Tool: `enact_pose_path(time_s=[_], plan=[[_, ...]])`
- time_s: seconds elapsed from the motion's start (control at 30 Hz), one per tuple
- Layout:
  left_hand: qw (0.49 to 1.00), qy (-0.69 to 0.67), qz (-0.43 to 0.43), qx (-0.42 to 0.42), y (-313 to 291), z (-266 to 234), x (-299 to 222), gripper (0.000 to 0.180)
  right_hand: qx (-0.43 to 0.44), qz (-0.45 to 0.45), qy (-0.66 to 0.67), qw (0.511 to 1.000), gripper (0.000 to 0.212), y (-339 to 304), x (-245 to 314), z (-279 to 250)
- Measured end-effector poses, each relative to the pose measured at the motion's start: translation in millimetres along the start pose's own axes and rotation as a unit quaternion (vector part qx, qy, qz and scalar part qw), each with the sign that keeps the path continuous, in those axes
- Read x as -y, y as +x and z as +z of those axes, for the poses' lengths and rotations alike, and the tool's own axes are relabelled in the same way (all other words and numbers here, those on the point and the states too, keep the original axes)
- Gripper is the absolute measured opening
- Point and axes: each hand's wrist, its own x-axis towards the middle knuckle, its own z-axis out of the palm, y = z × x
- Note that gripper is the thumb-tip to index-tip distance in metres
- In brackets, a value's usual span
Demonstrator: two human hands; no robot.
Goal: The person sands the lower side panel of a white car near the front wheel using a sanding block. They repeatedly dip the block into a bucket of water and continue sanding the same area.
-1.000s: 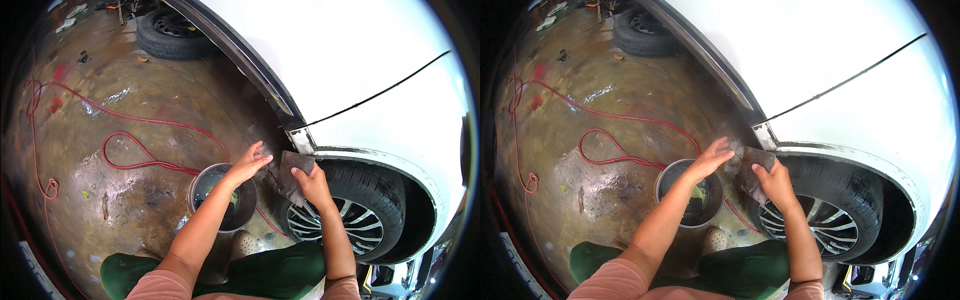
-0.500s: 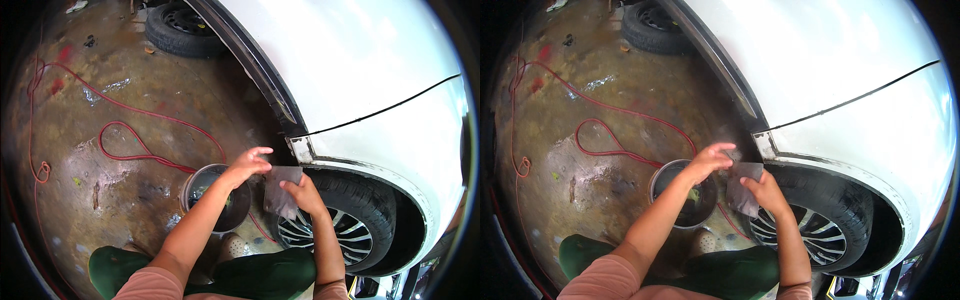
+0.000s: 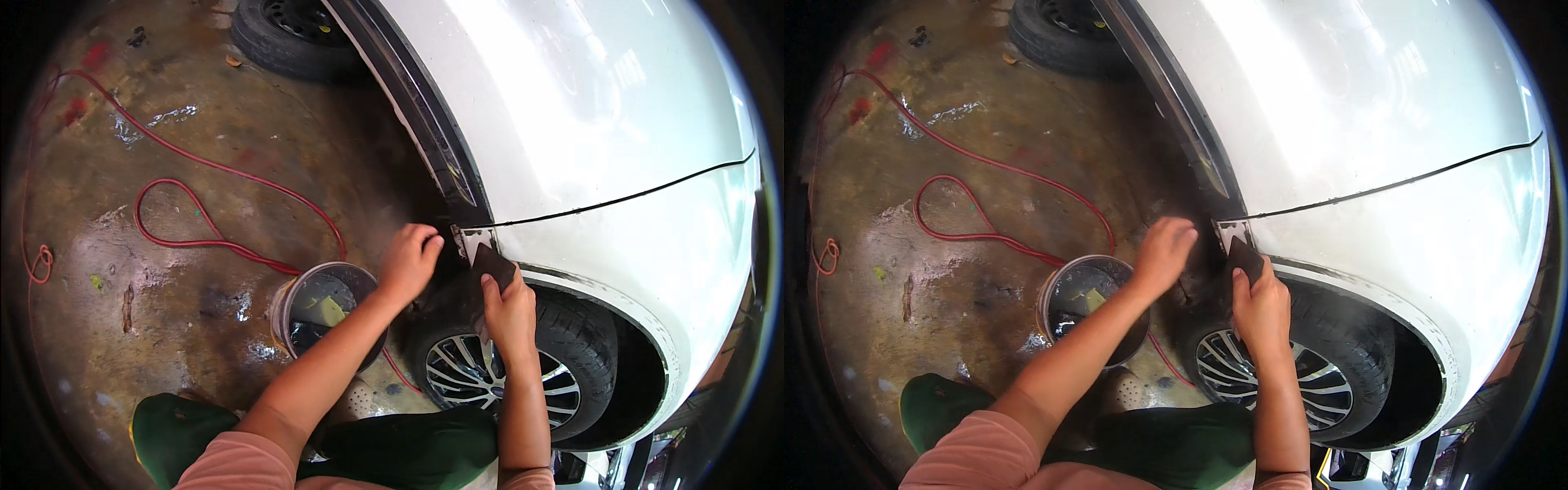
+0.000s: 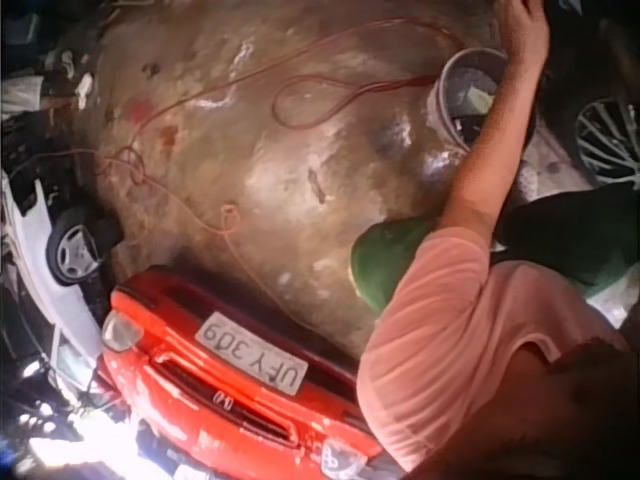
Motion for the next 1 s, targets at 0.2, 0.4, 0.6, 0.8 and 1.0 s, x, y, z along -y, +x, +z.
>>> enact_pose_path(time_s=[0.2, 0.4, 0.6, 0.8, 1.0], plan=[[0.888, -0.382, -0.221, 0.13, -30.0, 42.2, -9.8, 0.025, -0.045, -0.012, 0.015, 0.999, 0.023, 5.0, 7.2, 14.4], [0.965, -0.259, -0.006, 0.044, -35.7, 52.9, -23.9, 0.037, -0.058, -0.022, -0.022, 0.998, 0.033, 5.3, -1.1, 30.8], [0.988, -0.107, 0.067, 0.084, -38.6, 40.9, -22.3, 0.049, -0.066, -0.008, -0.021, 0.998, 0.032, 3.4, 4.2, 36.0], [0.983, -0.135, 0.057, 0.114, -32.9, 37.9, -17.5, 0.052, -0.065, -0.003, -0.01, 0.998, 0.032, 6.4, 11.7, 41.5], [0.989, -0.052, 0.131, 0.053, -29.6, 41.1, -7.5, 0.053, -0.079, -0.011, -0.029, 0.996, 0.029, 7.8, 7.0, 50.7]])
